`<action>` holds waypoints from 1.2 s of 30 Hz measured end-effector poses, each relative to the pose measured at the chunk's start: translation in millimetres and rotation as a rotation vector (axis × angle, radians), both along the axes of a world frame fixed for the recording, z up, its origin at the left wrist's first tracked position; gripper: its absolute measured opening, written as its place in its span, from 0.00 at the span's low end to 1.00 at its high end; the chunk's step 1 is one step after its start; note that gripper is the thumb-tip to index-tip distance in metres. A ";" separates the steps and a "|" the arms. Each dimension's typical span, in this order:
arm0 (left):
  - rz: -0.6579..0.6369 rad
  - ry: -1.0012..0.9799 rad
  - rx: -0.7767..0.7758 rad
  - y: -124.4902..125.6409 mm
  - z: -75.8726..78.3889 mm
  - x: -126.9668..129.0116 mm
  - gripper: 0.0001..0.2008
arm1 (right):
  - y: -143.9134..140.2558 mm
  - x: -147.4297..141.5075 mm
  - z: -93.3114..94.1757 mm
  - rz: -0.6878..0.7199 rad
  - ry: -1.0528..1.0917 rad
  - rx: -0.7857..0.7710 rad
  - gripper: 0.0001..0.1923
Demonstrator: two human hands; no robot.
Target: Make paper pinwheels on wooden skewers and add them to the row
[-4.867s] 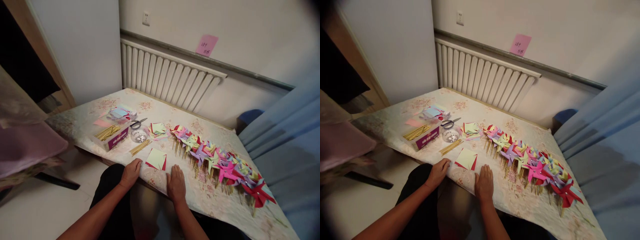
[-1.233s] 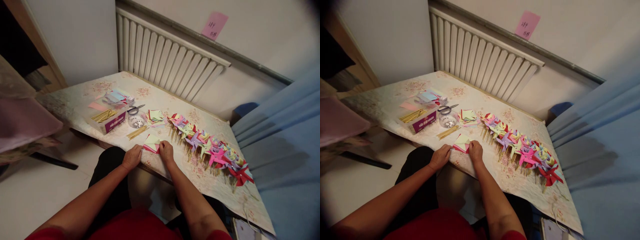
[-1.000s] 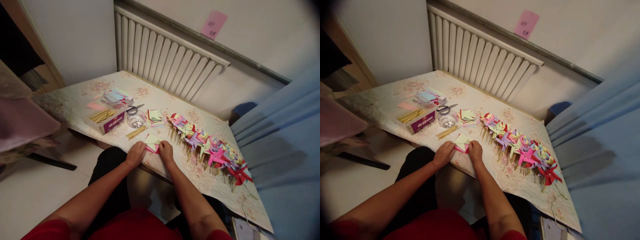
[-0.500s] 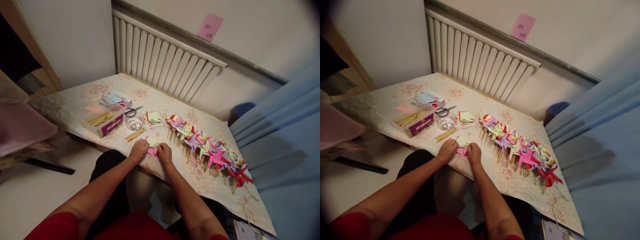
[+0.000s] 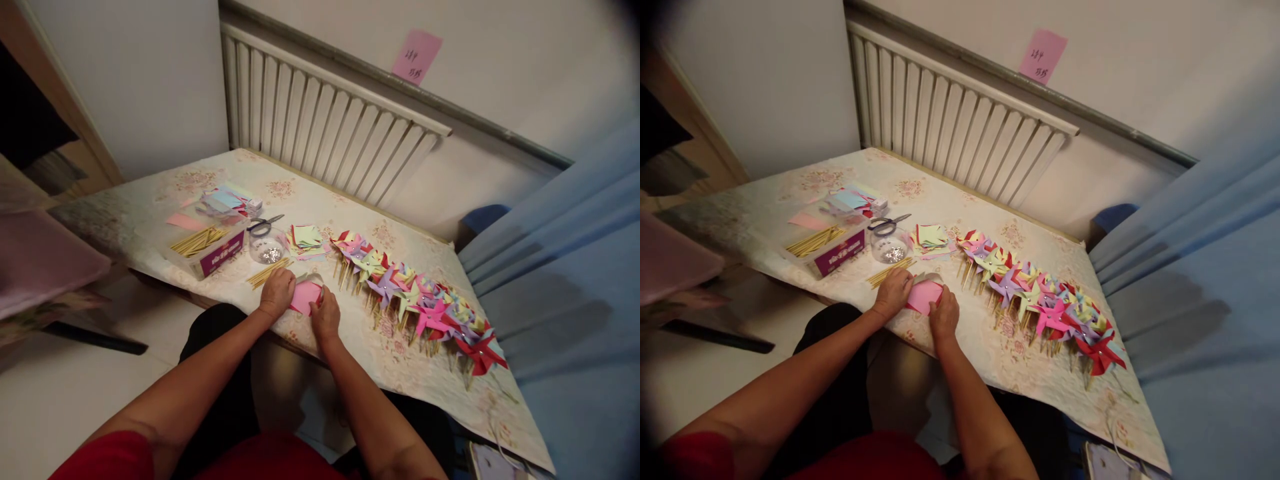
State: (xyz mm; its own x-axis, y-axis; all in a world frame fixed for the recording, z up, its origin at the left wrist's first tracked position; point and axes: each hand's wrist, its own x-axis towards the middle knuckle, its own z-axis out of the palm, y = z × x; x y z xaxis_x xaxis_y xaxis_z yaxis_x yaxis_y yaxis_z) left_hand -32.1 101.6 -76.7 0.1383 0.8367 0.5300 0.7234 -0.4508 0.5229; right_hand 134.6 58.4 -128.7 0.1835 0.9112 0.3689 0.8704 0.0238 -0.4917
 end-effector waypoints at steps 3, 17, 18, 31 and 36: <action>0.028 -0.173 -0.062 6.0 11.4 -5.0 0.07 | -2.6 -0.5 -2.3 0.013 -0.013 0.022 0.25; -0.277 -1.400 -0.698 -25.3 55.5 -17.0 0.10 | -0.6 11.3 22.4 -0.060 0.669 0.020 0.16; -0.302 -1.434 -0.724 -28.6 57.2 -16.3 0.10 | -3.6 9.9 29.9 -0.036 0.772 0.000 0.16; -0.434 -1.549 -0.848 -67.5 60.8 5.3 0.10 | -61.5 -15.7 89.7 0.262 1.646 -0.137 0.18; -0.432 -1.478 -0.883 -74.0 57.0 12.4 0.10 | -68.7 -13.2 93.0 0.178 1.631 -0.094 0.18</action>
State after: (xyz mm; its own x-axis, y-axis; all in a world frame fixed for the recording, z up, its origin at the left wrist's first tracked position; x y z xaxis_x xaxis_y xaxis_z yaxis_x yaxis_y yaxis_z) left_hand -19.8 27.6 -19.7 0.2743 0.9514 -0.1399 -0.6135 0.2852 0.7364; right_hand 121.4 -10.3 -35.7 0.1958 0.9687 -0.1523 -0.5478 -0.0208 -0.8364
